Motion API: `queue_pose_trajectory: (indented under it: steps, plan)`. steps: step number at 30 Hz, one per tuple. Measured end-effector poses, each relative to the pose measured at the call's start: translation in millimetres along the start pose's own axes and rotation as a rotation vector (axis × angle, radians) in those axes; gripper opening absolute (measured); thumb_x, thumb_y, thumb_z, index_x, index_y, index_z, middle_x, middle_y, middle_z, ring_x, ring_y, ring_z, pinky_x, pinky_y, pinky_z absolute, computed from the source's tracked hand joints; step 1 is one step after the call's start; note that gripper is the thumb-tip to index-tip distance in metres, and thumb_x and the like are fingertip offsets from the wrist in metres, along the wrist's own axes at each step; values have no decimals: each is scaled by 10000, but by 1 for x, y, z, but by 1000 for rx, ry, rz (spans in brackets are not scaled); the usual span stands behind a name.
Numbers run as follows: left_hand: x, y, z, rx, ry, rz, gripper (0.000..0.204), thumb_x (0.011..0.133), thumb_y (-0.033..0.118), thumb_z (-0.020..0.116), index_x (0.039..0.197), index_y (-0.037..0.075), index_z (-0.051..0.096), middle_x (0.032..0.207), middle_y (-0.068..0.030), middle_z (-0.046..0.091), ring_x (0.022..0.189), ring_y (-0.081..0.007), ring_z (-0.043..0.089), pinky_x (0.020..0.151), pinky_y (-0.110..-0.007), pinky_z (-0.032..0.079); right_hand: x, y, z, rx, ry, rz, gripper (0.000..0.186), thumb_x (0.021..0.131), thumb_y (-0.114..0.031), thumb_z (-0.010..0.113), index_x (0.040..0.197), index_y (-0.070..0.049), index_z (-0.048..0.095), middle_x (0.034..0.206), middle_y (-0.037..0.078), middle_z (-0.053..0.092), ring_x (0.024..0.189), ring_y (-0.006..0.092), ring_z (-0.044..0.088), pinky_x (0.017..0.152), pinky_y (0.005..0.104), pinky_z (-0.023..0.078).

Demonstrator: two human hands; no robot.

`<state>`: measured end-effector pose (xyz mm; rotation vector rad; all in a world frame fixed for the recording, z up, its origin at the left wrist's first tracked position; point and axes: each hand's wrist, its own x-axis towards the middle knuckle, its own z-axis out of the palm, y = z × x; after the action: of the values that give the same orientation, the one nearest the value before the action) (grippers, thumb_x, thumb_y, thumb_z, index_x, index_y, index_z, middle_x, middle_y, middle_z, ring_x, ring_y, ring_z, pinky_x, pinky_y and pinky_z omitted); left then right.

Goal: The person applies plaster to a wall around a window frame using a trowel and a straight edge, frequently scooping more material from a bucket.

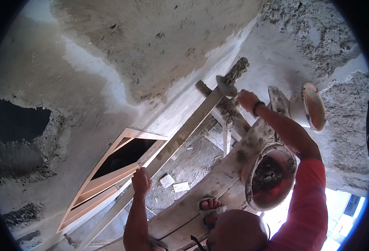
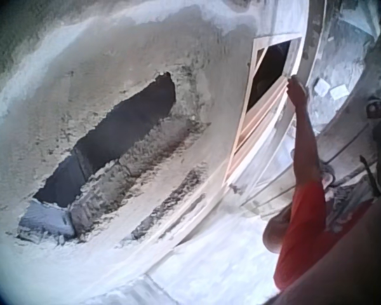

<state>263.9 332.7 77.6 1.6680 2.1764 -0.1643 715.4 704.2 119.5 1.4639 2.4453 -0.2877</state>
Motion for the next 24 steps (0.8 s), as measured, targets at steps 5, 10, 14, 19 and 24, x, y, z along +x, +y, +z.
queue_pose_trajectory:
  steps: [5,10,14,19,24]
  plan:
    - [-1,0,-3,-11,-1,-12,522,634,207,779,1021,79,454,963,-137,521,927,-319,543,757,-441,458,29,19,28,292,135,454,256,859,-246,464,894,-11,560,985,220,546,890,401,578,806,488,460]
    - [1,1,-4,-4,-22,-30,530,635,218,781,1026,79,452,968,-135,520,936,-315,543,764,-442,454,24,13,29,255,201,363,372,815,-282,481,1061,-4,505,955,284,607,942,436,574,842,500,450]
    - [5,1,-3,11,3,-14,548,639,233,783,1044,79,448,981,-133,515,940,-311,539,765,-441,450,-13,-5,-17,348,237,427,368,814,-292,499,1060,-18,506,917,276,614,900,438,582,808,506,454]
    - [4,-3,0,13,11,19,548,639,239,787,1038,80,447,986,-133,511,939,-313,536,766,-443,448,-118,-26,-86,442,317,270,352,824,-318,520,1051,-49,515,787,215,617,757,361,612,668,425,494]
    - [4,-7,4,-28,23,27,559,624,226,797,1033,82,444,996,-141,519,938,-323,542,754,-463,446,-283,-50,-138,1159,72,363,220,876,-157,539,1032,-3,524,688,37,545,478,89,527,382,237,419]
